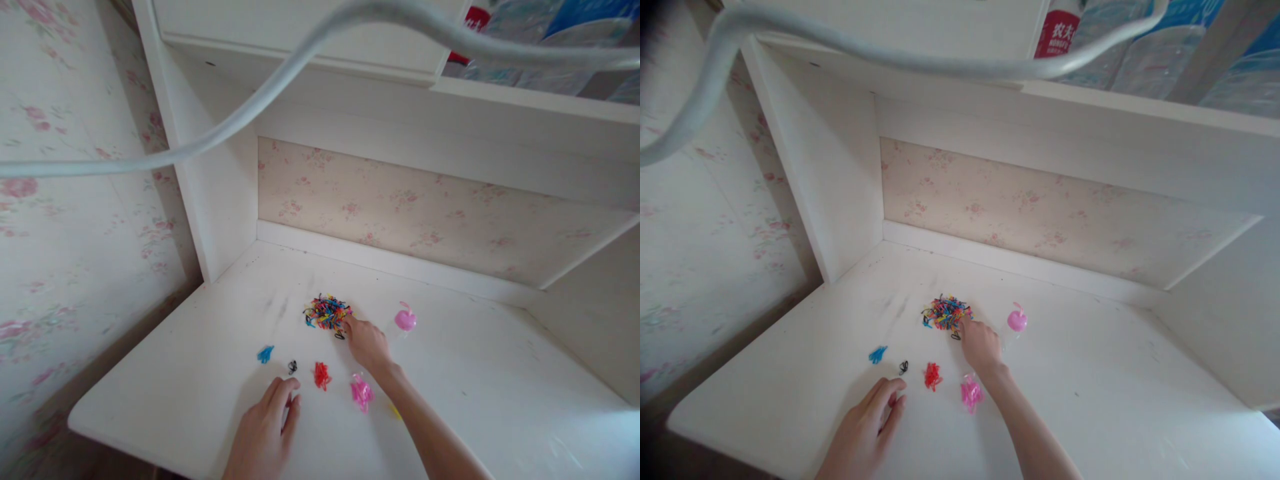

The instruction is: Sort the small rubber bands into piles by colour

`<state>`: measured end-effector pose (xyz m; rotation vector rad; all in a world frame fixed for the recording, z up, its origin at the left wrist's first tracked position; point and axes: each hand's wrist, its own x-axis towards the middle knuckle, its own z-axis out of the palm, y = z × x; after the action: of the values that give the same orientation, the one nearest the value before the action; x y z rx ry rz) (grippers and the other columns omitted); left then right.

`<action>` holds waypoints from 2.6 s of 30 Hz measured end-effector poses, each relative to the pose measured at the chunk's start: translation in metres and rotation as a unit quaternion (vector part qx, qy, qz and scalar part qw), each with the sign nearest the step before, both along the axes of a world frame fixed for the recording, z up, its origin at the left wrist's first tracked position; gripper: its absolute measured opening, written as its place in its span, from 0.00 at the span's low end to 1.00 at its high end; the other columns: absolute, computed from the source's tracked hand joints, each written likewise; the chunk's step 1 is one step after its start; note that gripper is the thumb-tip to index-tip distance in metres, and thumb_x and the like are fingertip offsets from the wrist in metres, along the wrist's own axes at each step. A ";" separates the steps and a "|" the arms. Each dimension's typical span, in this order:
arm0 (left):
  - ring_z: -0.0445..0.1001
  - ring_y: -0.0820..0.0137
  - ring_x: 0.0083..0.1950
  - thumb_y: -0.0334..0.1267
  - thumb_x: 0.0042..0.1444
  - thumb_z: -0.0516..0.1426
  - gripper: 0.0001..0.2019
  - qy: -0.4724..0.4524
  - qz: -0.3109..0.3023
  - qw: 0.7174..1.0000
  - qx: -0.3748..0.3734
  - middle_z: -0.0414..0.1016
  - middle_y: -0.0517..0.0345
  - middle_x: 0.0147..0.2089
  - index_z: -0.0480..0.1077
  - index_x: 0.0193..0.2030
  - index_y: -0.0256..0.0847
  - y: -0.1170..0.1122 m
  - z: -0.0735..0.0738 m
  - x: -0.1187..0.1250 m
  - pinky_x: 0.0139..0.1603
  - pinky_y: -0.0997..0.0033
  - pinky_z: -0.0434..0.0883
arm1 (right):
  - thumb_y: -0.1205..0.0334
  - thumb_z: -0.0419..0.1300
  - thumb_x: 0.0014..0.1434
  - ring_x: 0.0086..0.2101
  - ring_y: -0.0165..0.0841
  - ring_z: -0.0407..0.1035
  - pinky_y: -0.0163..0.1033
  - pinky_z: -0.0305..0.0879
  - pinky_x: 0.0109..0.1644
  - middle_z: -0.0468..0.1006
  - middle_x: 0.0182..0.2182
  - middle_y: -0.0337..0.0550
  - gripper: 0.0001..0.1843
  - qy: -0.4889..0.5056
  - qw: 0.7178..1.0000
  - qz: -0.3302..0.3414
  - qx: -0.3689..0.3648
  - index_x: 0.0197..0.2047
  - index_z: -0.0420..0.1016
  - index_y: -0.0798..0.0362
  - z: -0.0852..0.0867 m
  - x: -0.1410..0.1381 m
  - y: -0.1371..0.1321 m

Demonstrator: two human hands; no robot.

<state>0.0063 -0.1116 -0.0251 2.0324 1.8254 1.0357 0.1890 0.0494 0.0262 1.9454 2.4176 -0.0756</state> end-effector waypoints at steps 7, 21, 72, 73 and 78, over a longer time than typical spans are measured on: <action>0.77 0.72 0.33 0.35 0.63 0.48 0.06 0.000 -0.003 1.000 -0.001 0.74 0.59 0.37 0.63 0.45 0.45 0.001 0.000 0.000 0.32 0.76 0.71 | 0.52 0.41 0.67 0.37 0.37 0.75 0.35 0.60 0.34 0.80 0.37 0.41 0.19 0.078 0.997 -0.005 0.023 0.48 0.71 0.40 0.002 0.009 -0.009; 0.77 0.72 0.33 0.36 0.64 0.47 0.07 0.021 0.000 1.000 -0.006 0.74 0.58 0.37 0.62 0.45 0.45 -0.001 0.002 0.000 0.31 0.76 0.71 | 0.56 0.41 0.67 0.35 0.38 0.75 0.36 0.60 0.33 0.80 0.35 0.45 0.19 0.043 0.998 -0.045 0.030 0.46 0.72 0.44 0.006 0.017 -0.016; 0.75 0.72 0.34 0.36 0.64 0.46 0.08 0.010 -0.009 0.999 -0.042 0.73 0.58 0.38 0.65 0.44 0.45 -0.001 0.011 0.003 0.34 0.75 0.70 | 0.57 0.43 0.67 0.30 0.33 0.75 0.32 0.54 0.29 0.81 0.32 0.38 0.16 0.066 0.996 0.053 0.039 0.40 0.72 0.43 0.007 -0.010 -0.083; 0.75 0.72 0.33 0.36 0.64 0.46 0.08 0.008 -0.007 0.999 -0.046 0.73 0.58 0.37 0.65 0.44 0.45 -0.001 0.012 0.003 0.34 0.75 0.70 | 0.58 0.44 0.67 0.29 0.33 0.75 0.32 0.53 0.28 0.81 0.31 0.38 0.15 0.059 0.995 0.069 0.034 0.39 0.72 0.44 0.004 -0.013 -0.089; 0.74 0.72 0.33 0.38 0.64 0.47 0.09 -0.017 0.000 0.997 -0.069 0.73 0.59 0.35 0.67 0.40 0.44 0.001 0.017 0.004 0.33 0.76 0.69 | 0.63 0.46 0.65 0.26 0.34 0.74 0.32 0.50 0.26 0.80 0.27 0.40 0.14 0.036 0.994 0.096 0.026 0.36 0.73 0.46 -0.004 -0.014 -0.101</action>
<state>0.0098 -0.1102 -0.0079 1.9239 1.8272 0.9113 0.1748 -0.0517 0.0227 1.7464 2.6657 -0.0793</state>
